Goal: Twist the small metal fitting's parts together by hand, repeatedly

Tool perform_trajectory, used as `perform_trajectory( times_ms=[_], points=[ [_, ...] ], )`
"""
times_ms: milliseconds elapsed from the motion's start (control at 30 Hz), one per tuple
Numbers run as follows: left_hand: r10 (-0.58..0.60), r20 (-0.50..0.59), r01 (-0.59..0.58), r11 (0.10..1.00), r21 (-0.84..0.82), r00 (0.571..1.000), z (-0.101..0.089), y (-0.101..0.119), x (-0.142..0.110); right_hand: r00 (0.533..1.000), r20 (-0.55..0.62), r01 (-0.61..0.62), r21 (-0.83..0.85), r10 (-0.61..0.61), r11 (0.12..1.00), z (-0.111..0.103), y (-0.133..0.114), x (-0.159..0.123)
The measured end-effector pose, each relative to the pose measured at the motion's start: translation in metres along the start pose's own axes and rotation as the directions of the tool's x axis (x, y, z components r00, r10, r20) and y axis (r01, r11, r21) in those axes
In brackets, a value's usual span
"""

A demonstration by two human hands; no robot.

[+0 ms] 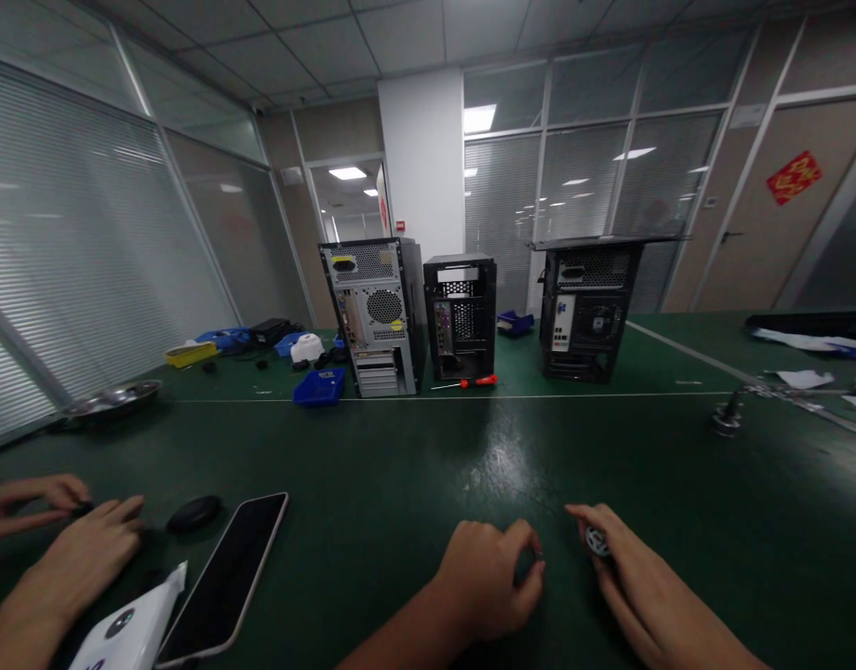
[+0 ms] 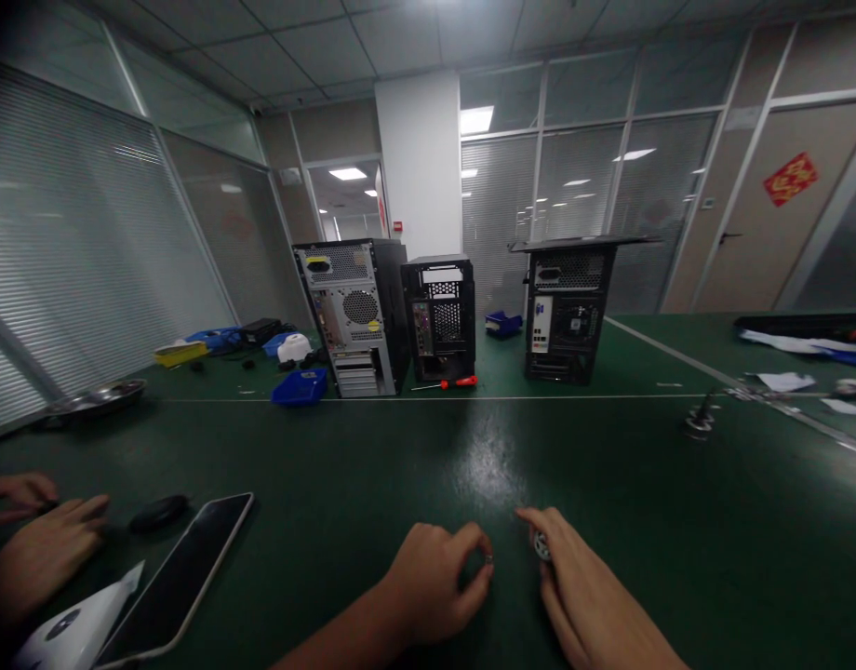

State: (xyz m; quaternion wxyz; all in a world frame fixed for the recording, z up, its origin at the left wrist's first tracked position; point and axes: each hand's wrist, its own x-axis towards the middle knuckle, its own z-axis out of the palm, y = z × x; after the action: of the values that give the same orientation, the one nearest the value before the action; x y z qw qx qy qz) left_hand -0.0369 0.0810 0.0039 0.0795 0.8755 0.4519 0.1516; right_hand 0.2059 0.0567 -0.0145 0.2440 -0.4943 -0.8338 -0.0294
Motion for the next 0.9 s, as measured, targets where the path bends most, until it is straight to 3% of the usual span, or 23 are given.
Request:
perform_trajectory(
  times_ms=[167,267,367,567,667,767,833,900],
  points=[
    [0.132,0.017,-0.132,0.991,-0.001,0.991,0.005,-0.001,-0.001,0.986,-0.015,0.165,-0.076,-0.167,0.983,0.002,-0.009,0.002],
    [0.235,0.044,-0.236,0.971,0.022,0.971,0.008,-0.002,0.000,0.969,0.018,0.248,-0.075,-0.248,0.966,-0.007,-0.019,0.010],
    [0.268,0.036,-0.270,0.961,0.061,0.963,0.011,-0.003,0.000,0.948,0.038,0.319,-0.089,-0.317,0.944,-0.018,-0.031,0.017],
    [0.305,0.025,-0.306,0.951,0.047,0.952,0.014,-0.004,0.001,0.941,0.043,0.338,-0.053,-0.336,0.940,-0.015,-0.035,0.018],
    [0.279,0.004,-0.279,0.960,-0.006,0.960,0.009,-0.003,0.000,0.968,0.061,0.243,-0.010,-0.242,0.970,-0.011,-0.022,0.015],
    [0.244,0.009,-0.243,0.969,-0.046,0.970,0.003,-0.001,-0.002,0.999,0.043,0.016,0.037,-0.017,0.999,-0.016,0.009,0.014],
    [0.217,0.023,-0.215,0.975,-0.058,0.976,0.000,0.000,-0.002,0.982,0.041,-0.185,0.095,0.182,0.978,-0.024,0.039,0.013],
    [0.195,0.033,-0.193,0.979,-0.060,0.980,-0.002,0.001,-0.002,0.934,0.047,-0.358,0.175,0.355,0.917,-0.034,0.073,0.009]
  ],
)
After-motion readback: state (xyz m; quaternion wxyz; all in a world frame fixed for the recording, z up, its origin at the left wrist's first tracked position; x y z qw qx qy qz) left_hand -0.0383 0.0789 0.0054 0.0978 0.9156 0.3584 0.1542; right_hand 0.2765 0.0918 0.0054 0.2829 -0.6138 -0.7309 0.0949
